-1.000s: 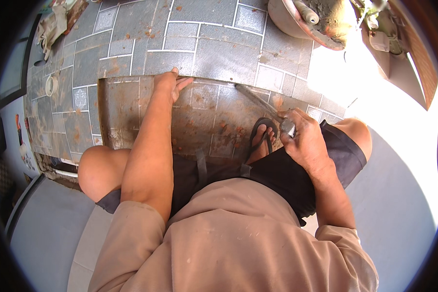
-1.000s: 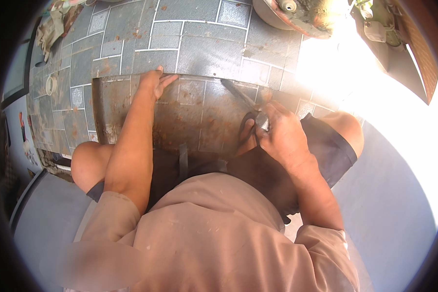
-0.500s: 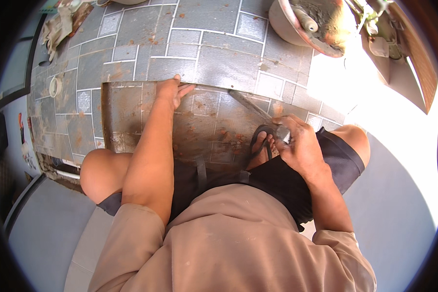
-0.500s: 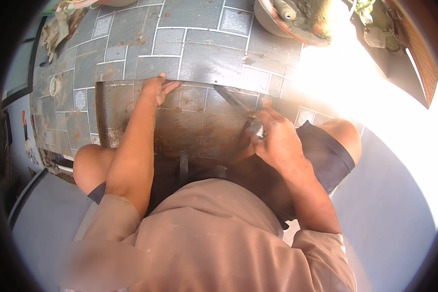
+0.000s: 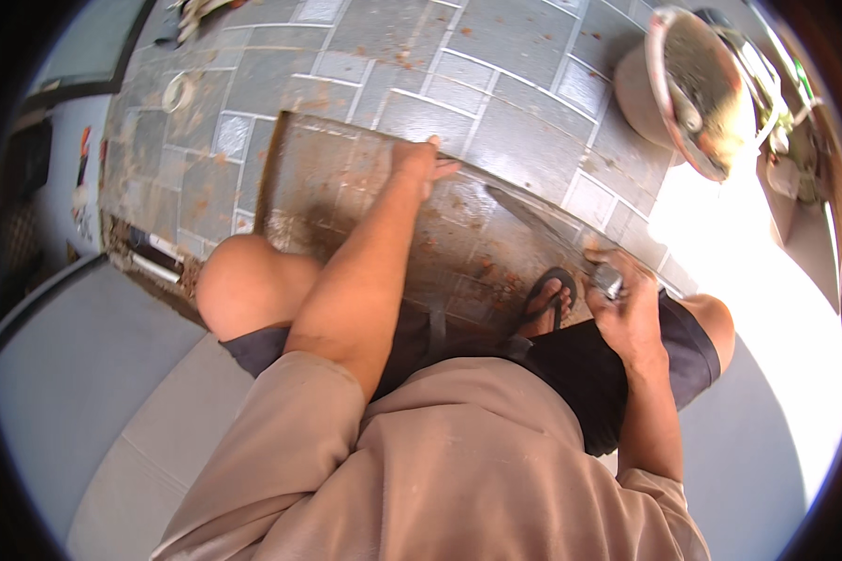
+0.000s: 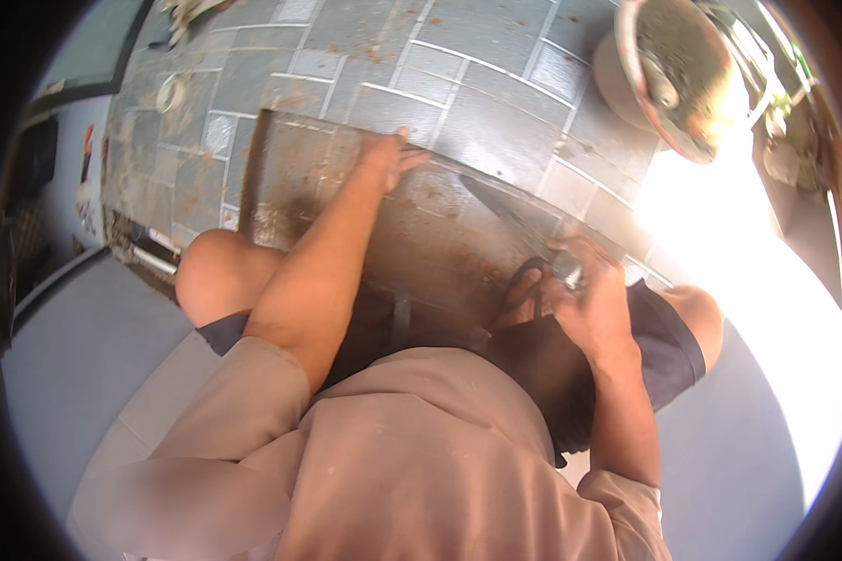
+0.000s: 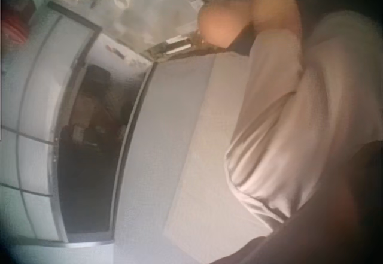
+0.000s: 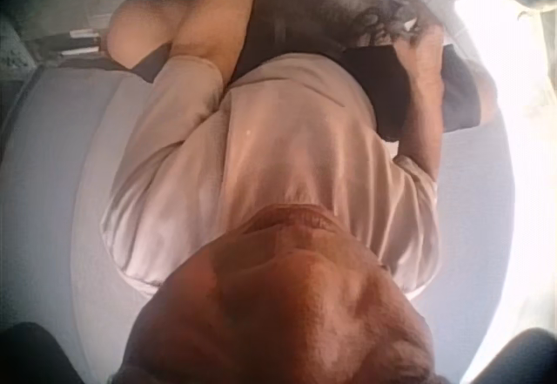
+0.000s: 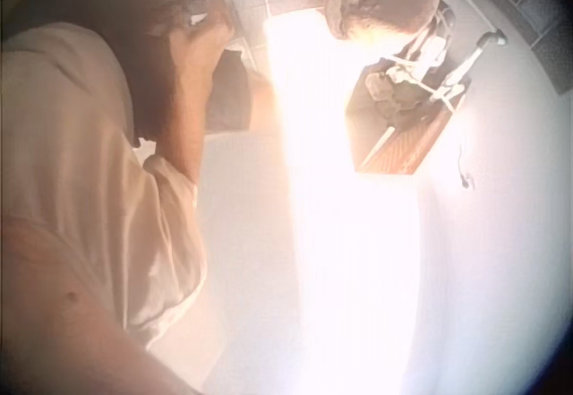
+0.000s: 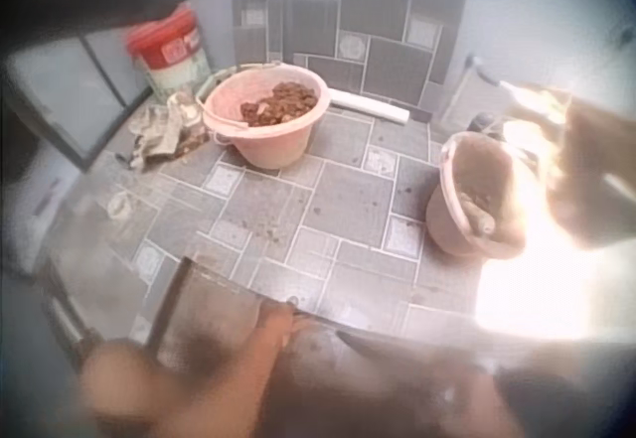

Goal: The person kneels on the floor and uses a trowel to spread mortar around a white PVC pipe. They then place a grey tile into the prepared area, pressing it down to secure it. The person uses a measuring tape to check the alignment of the tile.

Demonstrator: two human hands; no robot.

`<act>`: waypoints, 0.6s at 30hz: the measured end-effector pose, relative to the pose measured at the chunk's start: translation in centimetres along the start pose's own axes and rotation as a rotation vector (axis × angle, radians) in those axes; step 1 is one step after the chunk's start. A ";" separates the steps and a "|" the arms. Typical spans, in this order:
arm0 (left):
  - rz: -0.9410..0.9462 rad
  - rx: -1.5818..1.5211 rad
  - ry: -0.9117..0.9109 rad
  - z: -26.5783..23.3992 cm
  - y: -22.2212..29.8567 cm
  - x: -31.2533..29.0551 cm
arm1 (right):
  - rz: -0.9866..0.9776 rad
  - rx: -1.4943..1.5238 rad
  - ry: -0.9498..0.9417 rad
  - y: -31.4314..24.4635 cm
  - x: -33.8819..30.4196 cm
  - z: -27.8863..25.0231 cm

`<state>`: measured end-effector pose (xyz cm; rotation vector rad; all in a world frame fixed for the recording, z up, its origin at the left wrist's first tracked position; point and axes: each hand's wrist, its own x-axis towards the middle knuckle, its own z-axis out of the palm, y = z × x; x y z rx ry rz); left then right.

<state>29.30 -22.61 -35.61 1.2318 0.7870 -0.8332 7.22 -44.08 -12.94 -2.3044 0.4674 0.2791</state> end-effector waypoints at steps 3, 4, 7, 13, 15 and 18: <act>-0.024 0.024 0.017 -0.4 -0.1 -0.2 | 0.017 -0.017 -0.002 -0.5 0.1 0.2; -0.033 0.043 0.016 -0.5 -0.1 -0.3 | 0.026 -0.005 -0.015 -0.5 0.3 0.2; -0.058 0.076 0.005 -0.9 0.5 -0.9 | 0.044 0.024 -0.033 -0.8 0.8 0.4; 0.007 0.064 0.132 -1.0 0.8 -3.1 | 0.000 0.051 -0.029 -0.5 1.4 1.1; 0.133 0.021 0.164 -1.5 0.5 -3.2 | 0.037 0.057 -0.028 -0.7 1.7 1.3; 0.329 -0.137 0.153 -3.9 -1.2 -0.9 | 0.075 0.048 -0.061 -0.9 2.6 1.5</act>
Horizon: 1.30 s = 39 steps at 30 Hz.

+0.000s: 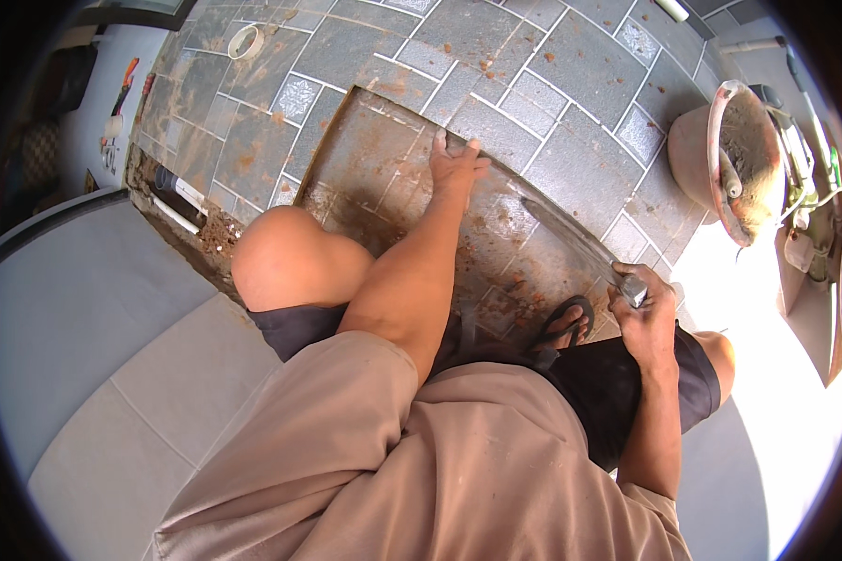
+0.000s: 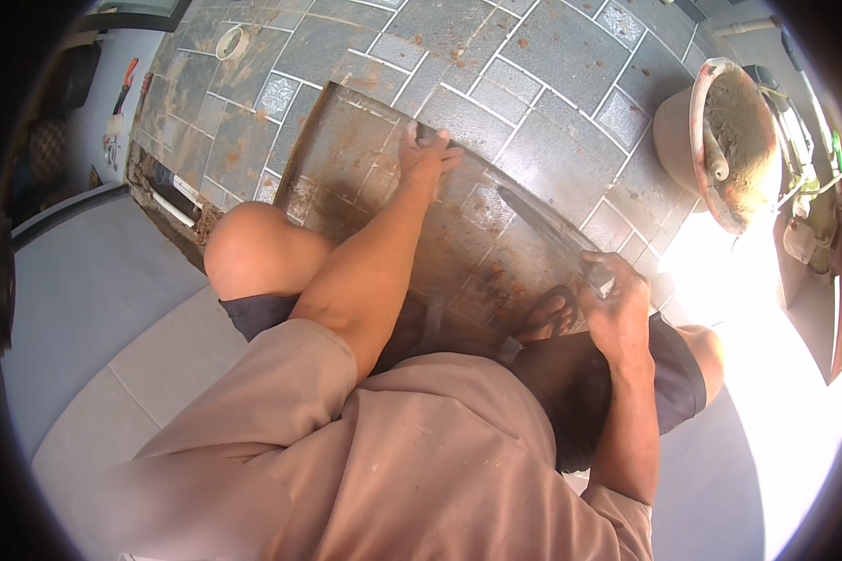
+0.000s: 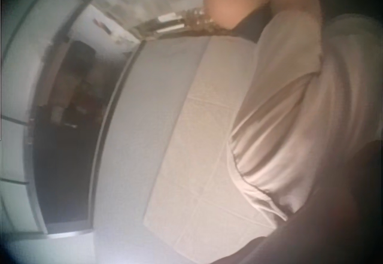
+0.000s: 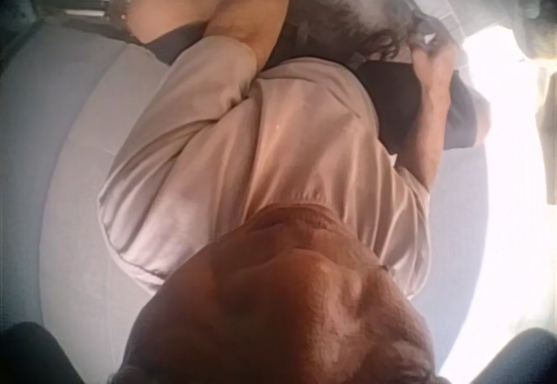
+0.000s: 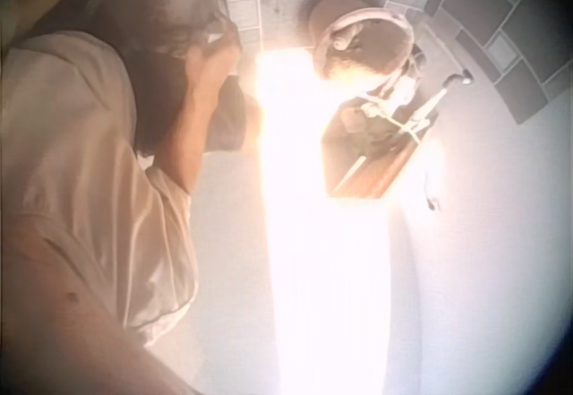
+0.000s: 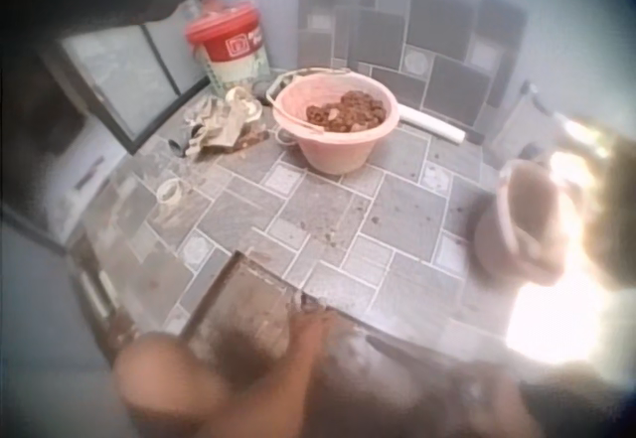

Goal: The person kneels on the floor and uses a trowel to spread mortar around a white PVC pipe. They then place a grey tile into the prepared area, pressing it down to secure it. The person uses a measuring tape to check the alignment of the tile.

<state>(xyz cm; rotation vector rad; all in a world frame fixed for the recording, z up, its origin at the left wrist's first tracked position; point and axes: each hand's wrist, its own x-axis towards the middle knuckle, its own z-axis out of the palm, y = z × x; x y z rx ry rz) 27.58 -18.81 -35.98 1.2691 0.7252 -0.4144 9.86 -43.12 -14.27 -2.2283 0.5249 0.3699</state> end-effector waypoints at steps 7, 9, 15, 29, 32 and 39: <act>0.101 -0.149 0.007 -2.7 0.0 2.6 | -0.032 -0.024 -0.010 -0.5 0.8 0.3; 0.112 -0.151 0.015 -2.9 0.5 2.8 | -0.042 -0.027 0.001 -0.5 0.8 0.5; 0.101 -0.094 0.037 -3.1 1.1 3.4 | -0.023 -0.014 0.010 -0.2 0.9 0.3; 0.121 -0.007 -0.086 -4.0 0.5 5.0 | 0.025 -0.050 -0.016 -0.5 -0.1 -0.3; 0.121 -0.010 -0.091 -4.0 0.2 5.3 | 0.033 -0.021 -0.112 -0.5 -1.1 -1.0; 0.137 0.034 -0.098 -4.3 0.1 5.4 | -0.025 -0.309 -0.023 1.1 -4.0 -1.3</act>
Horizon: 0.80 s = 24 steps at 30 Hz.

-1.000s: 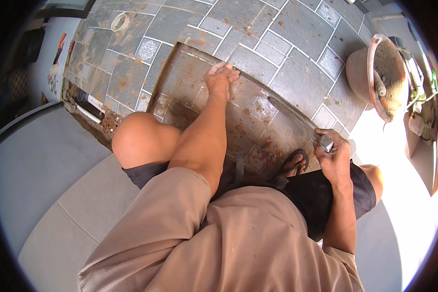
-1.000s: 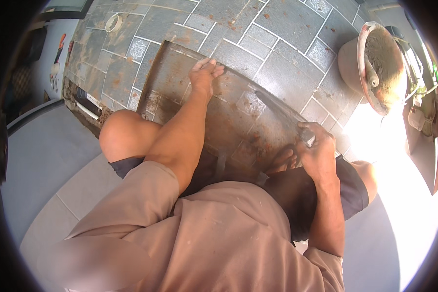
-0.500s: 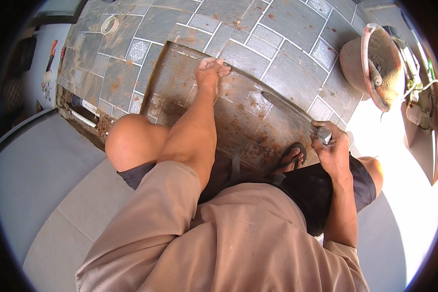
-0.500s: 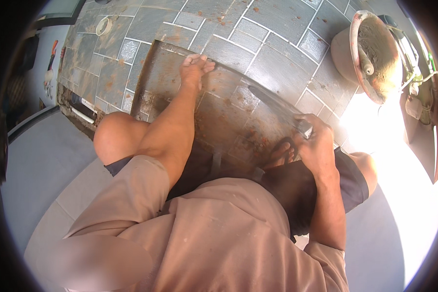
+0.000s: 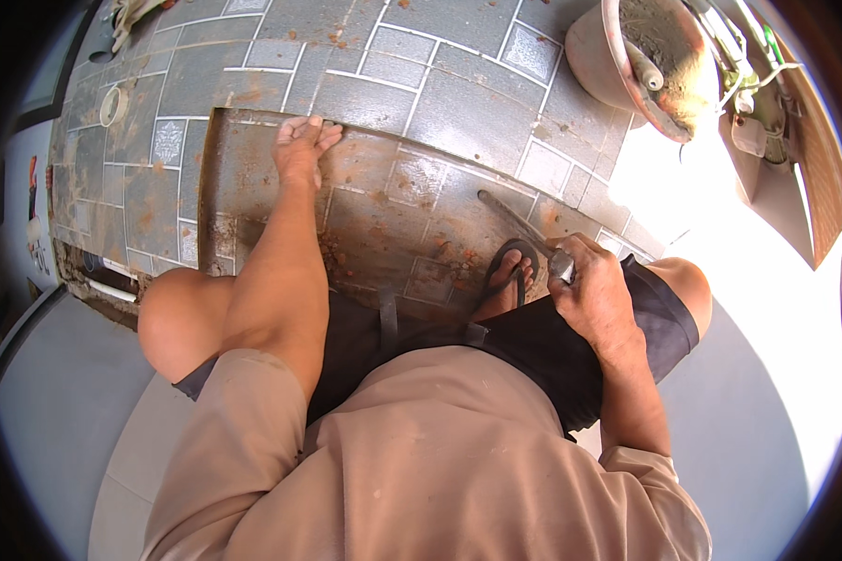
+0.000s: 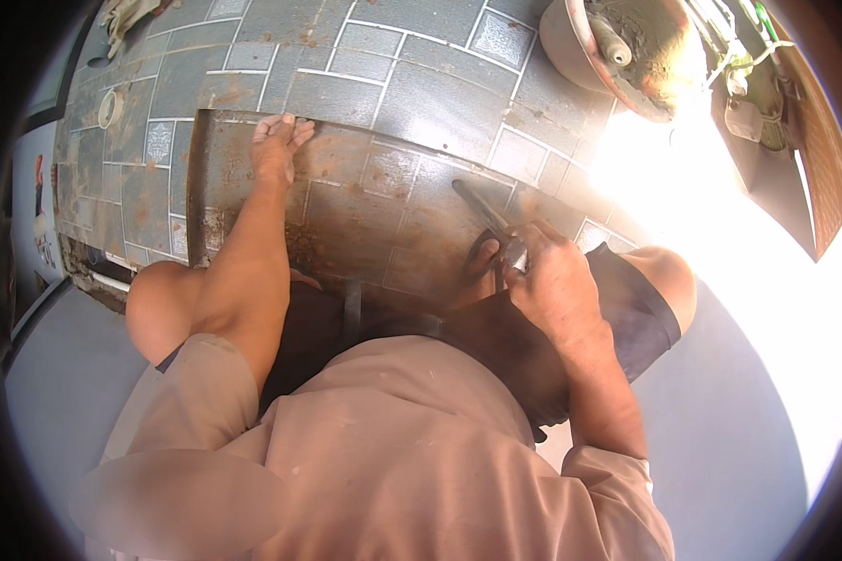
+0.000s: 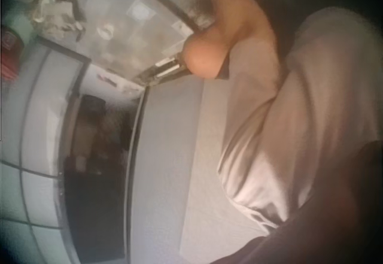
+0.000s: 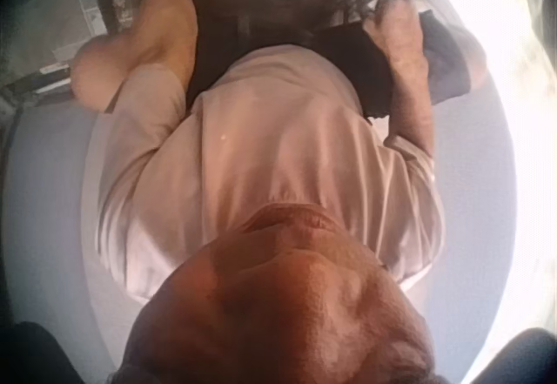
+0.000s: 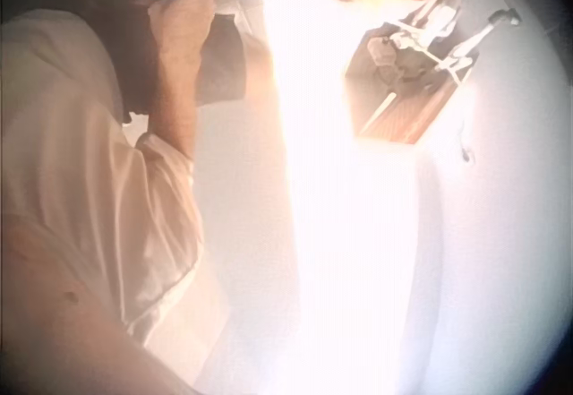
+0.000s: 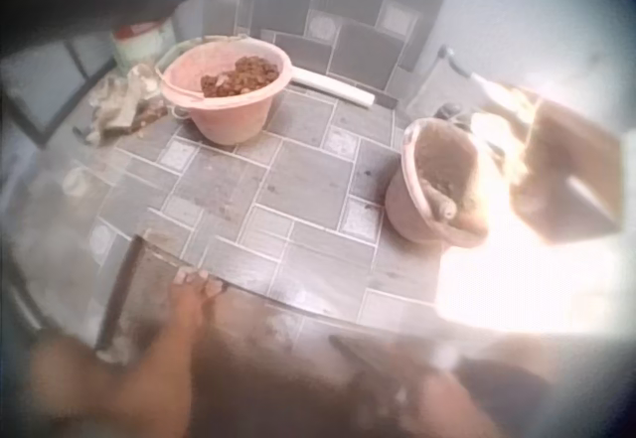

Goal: The person kneels on the floor and uses a trowel to spread mortar around a white PVC pipe. They then place a grey tile into the prepared area, pressing it down to secure it. The person uses a measuring tape to check the alignment of the tile.

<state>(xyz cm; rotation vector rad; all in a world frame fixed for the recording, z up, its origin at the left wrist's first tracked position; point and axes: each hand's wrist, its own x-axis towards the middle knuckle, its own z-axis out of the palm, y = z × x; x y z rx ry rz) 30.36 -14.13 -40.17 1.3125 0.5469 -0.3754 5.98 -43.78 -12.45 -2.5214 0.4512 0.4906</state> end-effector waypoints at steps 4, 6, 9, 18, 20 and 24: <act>-0.003 0.041 0.022 0.1 0.2 0.0 | 0.087 -0.070 -0.023 -0.8 -0.4 -0.3; -0.008 0.044 0.023 -0.1 0.2 0.1 | 0.055 -0.047 -0.011 -0.1 -0.5 -0.4; -0.002 0.036 0.017 0.2 -0.1 0.1 | 0.032 -0.038 -0.022 0.4 -0.6 -0.7; 0.012 0.035 0.015 0.4 0.1 -0.2 | 0.088 -0.086 -0.100 0.4 -0.9 -1.4; 0.010 0.042 0.020 0.5 0.2 -0.3 | 0.092 -0.103 -0.081 0.5 -1.0 -1.2; 0.017 0.027 0.026 0.3 0.1 -0.2 | 0.092 -0.155 -0.013 0.3 -1.0 -0.8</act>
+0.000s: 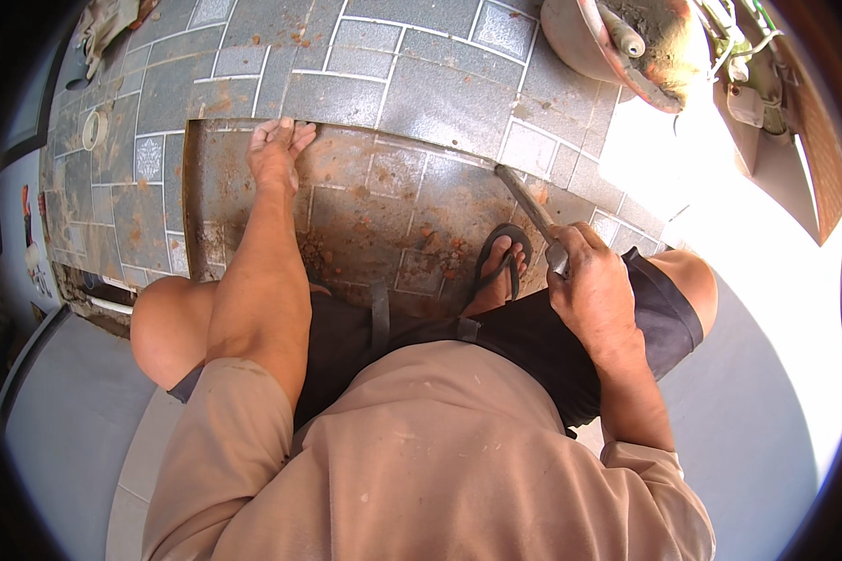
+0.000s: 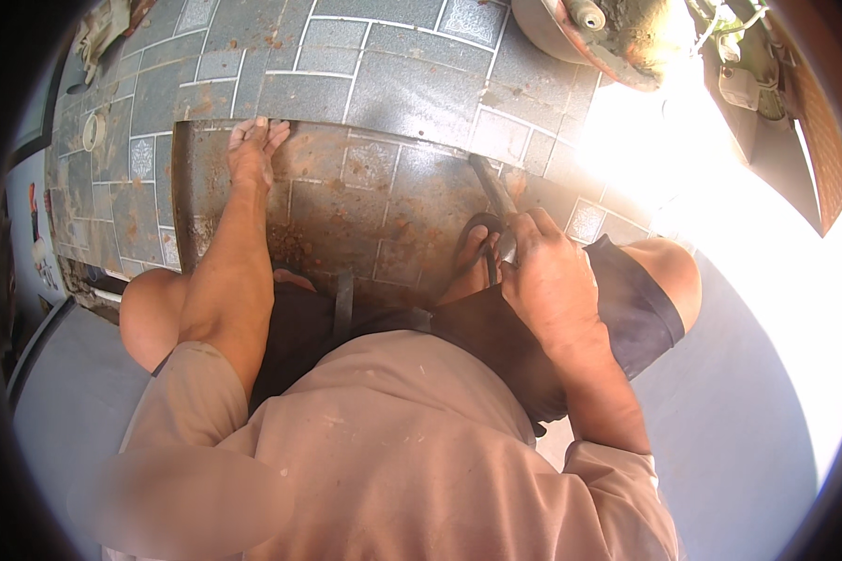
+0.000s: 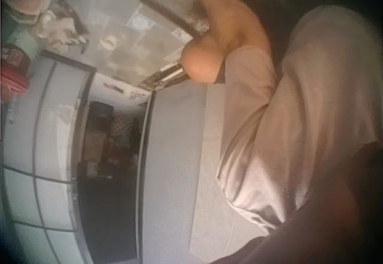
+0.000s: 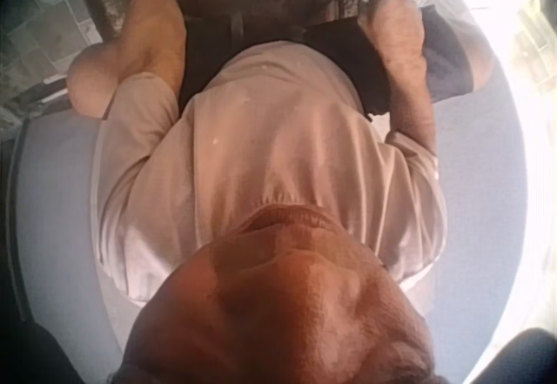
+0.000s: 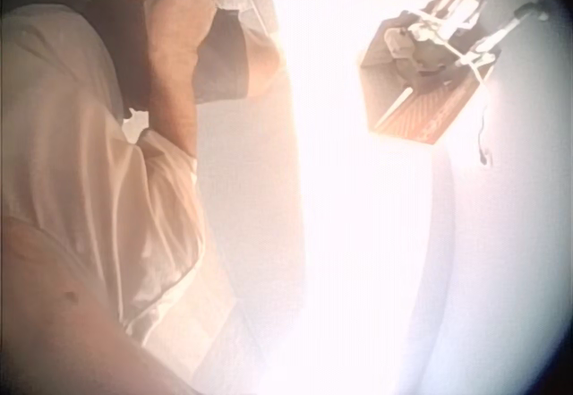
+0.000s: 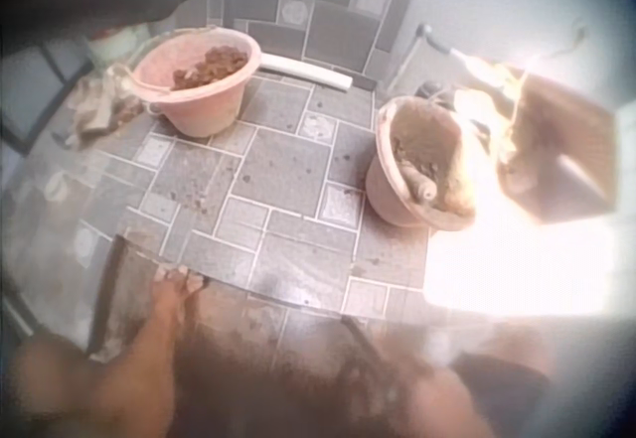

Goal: The person kneels on the floor and uses a trowel to spread mortar around a white PVC pipe. They then place a grey tile into the prepared area, pressing it down to secure it. The person uses a measuring tape to check the alignment of the tile.

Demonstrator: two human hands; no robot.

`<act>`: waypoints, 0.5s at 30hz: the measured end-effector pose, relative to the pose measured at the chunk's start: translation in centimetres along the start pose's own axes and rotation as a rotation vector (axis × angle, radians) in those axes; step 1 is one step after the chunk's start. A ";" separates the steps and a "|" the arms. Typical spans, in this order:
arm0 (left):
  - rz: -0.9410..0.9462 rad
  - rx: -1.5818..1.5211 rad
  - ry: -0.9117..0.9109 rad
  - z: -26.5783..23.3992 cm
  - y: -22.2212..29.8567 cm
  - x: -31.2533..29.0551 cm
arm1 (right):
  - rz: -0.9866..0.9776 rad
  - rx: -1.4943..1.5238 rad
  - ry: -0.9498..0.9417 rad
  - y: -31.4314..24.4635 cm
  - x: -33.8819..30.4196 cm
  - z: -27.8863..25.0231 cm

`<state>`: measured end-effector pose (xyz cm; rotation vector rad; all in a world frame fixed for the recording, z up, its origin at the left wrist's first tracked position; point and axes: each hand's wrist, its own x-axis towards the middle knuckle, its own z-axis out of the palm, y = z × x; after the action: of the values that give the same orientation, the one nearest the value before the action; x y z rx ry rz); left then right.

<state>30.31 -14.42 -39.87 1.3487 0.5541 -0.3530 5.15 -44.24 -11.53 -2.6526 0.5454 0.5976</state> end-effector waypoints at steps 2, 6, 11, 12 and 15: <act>-0.005 -0.002 0.010 0.1 0.0 0.0 | -0.008 0.023 -0.014 0.1 -0.1 -0.2; 0.004 -0.023 0.000 -0.1 -0.3 0.1 | 0.002 0.049 0.042 0.2 -0.1 0.1; 0.002 -0.026 0.001 0.1 -0.2 0.0 | -0.008 0.140 0.052 0.2 -0.1 -0.5; 0.007 -0.030 -0.002 0.0 -0.3 0.1 | 0.029 0.133 0.065 -0.1 -0.1 -0.4; 0.003 -0.011 -0.006 -0.1 -0.5 0.4 | -0.014 0.147 0.099 0.1 -0.1 -0.3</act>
<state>30.31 -14.37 -40.49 1.3376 0.5481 -0.3506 5.17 -44.43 -11.22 -2.5539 0.5747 0.4074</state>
